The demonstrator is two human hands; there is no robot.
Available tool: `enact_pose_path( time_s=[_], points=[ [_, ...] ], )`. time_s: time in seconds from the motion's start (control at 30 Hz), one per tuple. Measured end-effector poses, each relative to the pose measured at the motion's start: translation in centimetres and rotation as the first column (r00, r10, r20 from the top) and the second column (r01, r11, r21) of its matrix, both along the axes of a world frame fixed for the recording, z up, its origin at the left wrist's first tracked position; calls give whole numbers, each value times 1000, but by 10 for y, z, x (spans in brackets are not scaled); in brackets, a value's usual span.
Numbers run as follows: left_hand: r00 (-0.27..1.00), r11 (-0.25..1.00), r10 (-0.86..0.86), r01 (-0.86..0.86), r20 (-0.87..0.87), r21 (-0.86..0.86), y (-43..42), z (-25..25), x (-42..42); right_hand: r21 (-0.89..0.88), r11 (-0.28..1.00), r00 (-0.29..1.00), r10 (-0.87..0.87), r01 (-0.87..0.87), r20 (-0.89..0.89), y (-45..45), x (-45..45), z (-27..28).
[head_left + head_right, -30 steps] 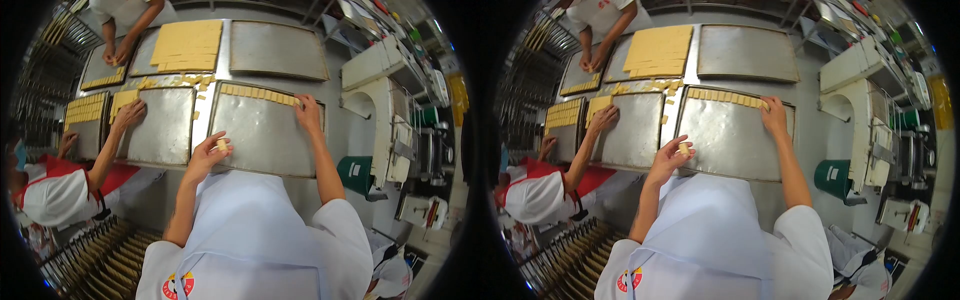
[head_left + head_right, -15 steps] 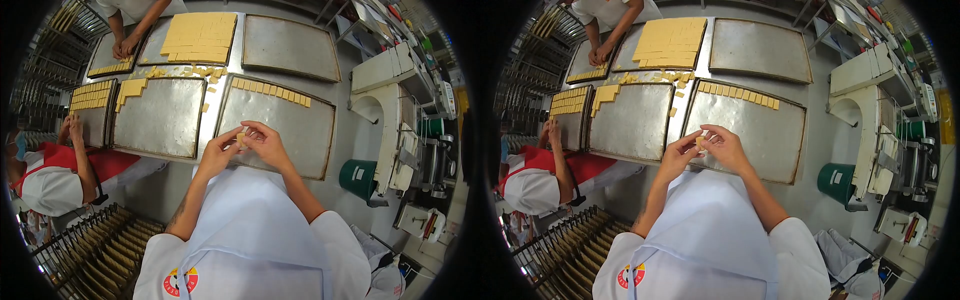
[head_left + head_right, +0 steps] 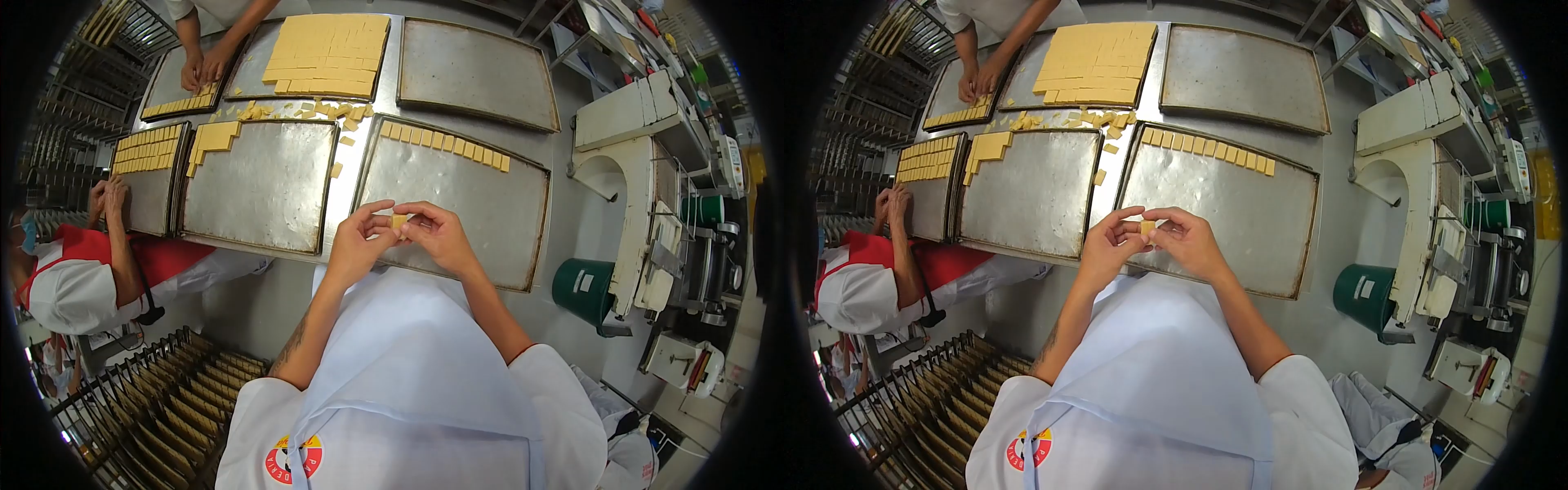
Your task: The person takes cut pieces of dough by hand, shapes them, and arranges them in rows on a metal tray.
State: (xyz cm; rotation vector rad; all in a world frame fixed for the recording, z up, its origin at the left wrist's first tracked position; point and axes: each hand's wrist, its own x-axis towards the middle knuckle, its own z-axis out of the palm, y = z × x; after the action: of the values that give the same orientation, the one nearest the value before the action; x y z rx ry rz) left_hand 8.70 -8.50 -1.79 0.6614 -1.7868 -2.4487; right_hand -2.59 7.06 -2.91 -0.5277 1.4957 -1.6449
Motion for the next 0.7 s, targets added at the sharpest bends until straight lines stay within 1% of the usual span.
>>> enact_pose_path(
  time_s=[0.23,0.43,0.53,0.63,0.7],
  points=[
    [998,990,54,-50,-28,129,1,4,0,-81,995,998,-56,56,5,-4,5,0],
    [999,987,53,-52,-7,155,-1,4,0,-103,990,996,-93,92,-9,-5,6,-1],
    [996,980,87,-83,-13,182,1,5,-1,-102,988,993,-115,115,3,-5,6,1],
    [989,984,146,-143,-21,105,2,-3,-1,-98,986,991,-130,132,21,-2,4,-5],
    [986,983,162,-165,44,78,-1,-4,2,-116,981,987,-156,158,32,3,1,-10]
  ],
)
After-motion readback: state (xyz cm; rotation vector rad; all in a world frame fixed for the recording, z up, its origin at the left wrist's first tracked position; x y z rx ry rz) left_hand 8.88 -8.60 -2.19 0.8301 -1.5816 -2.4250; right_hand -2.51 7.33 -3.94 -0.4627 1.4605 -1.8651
